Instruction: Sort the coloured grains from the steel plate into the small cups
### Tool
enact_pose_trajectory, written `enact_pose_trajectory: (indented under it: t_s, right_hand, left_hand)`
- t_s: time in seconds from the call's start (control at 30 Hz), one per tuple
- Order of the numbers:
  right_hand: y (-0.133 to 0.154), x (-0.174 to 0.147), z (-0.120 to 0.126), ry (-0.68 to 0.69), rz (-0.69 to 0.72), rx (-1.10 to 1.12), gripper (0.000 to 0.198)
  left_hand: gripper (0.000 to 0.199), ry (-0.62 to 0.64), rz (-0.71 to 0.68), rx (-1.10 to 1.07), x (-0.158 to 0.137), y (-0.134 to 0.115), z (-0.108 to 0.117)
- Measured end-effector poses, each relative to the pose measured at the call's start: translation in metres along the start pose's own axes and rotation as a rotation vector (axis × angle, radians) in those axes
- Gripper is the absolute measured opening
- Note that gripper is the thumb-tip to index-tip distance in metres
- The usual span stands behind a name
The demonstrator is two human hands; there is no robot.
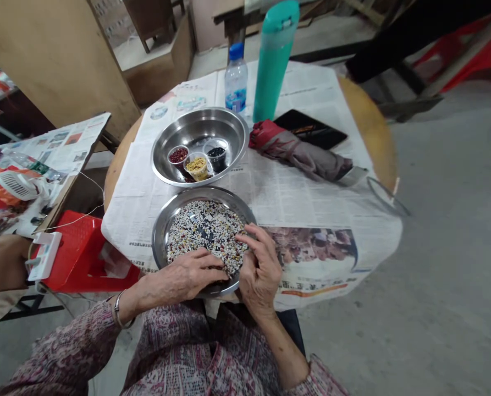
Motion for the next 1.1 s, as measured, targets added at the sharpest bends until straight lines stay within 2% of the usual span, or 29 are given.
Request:
enact_pose_trajectory:
  t_s: [0.1,0.2,0.3,0.47,0.5,0.6,0.63,0.67,0.77,0.83,0.97,1.03,1.1]
  right_hand:
    - [0.0,-0.001,0.003,-0.038,0.002,-0.007,0.032]
    - [-0.001,0.0,0.003,-0.041,0.007,-0.001,0.031]
    - [-0.002,0.0,0.002,-0.038,0.002,0.003,0.032]
    - [-0.004,0.0,0.002,-0.036,-0.006,0.015,0.031]
    - [-0.004,0.0,0.002,-0.034,-0.009,0.014,0.031]
    - [-0.004,0.001,0.001,-0.022,-0.021,0.012,0.031]
    - [-0.004,0.001,0.001,-0.019,-0.024,0.013,0.03]
    - [-0.004,0.001,0.001,-0.019,-0.025,0.013,0.03]
    - [-0.003,0.002,0.002,-0.023,-0.017,0.013,0.03]
    - [-0.002,0.002,0.002,-0.023,-0.004,0.011,0.03]
    - [-0.002,0.001,0.002,-0.016,-0.013,0.007,0.028]
    - [-0.003,0.0,0.003,-0.029,-0.028,0.003,0.026]
    - [-0.003,0.0,0.003,-0.043,-0.031,0.001,0.024]
  left_hand:
    - [0.025,-0.033,0.006,0.152,0.013,0.012,-0.004]
    - [0.028,-0.029,0.068,0.202,0.022,0.029,-0.004]
    - [0.029,-0.071,0.234,0.196,0.017,0.055,0.006]
    - [0.025,-0.296,0.511,0.23,-0.016,0.086,0.036]
    - [0.029,-0.315,0.55,0.225,-0.022,0.088,0.038]
    - [0.075,-0.237,0.623,0.152,-0.034,0.085,0.03]
    - [0.083,-0.197,0.625,0.115,-0.035,0.081,0.024]
    - [0.081,-0.164,0.613,0.072,-0.034,0.076,0.018]
    - [0.04,-0.142,0.54,-0.083,-0.022,0.061,0.003]
    - [0.024,-0.15,0.493,-0.175,-0.008,0.054,-0.003]
    - [0.018,-0.181,0.384,-0.226,0.025,0.042,0.001]
    - [0.019,-0.175,0.263,-0.171,0.039,0.033,0.005]
    - [0.028,-0.162,0.163,-0.06,0.048,0.026,0.006]
Point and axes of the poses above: each hand's wrist, its own x-axis towards the middle knuckle, its own z-axis out of the back of the hand, y = z × x, the point moved 8 cm from there along x, towards the middle knuckle, and after that the axes turned 1 degree about z, right-handed, at the moved point
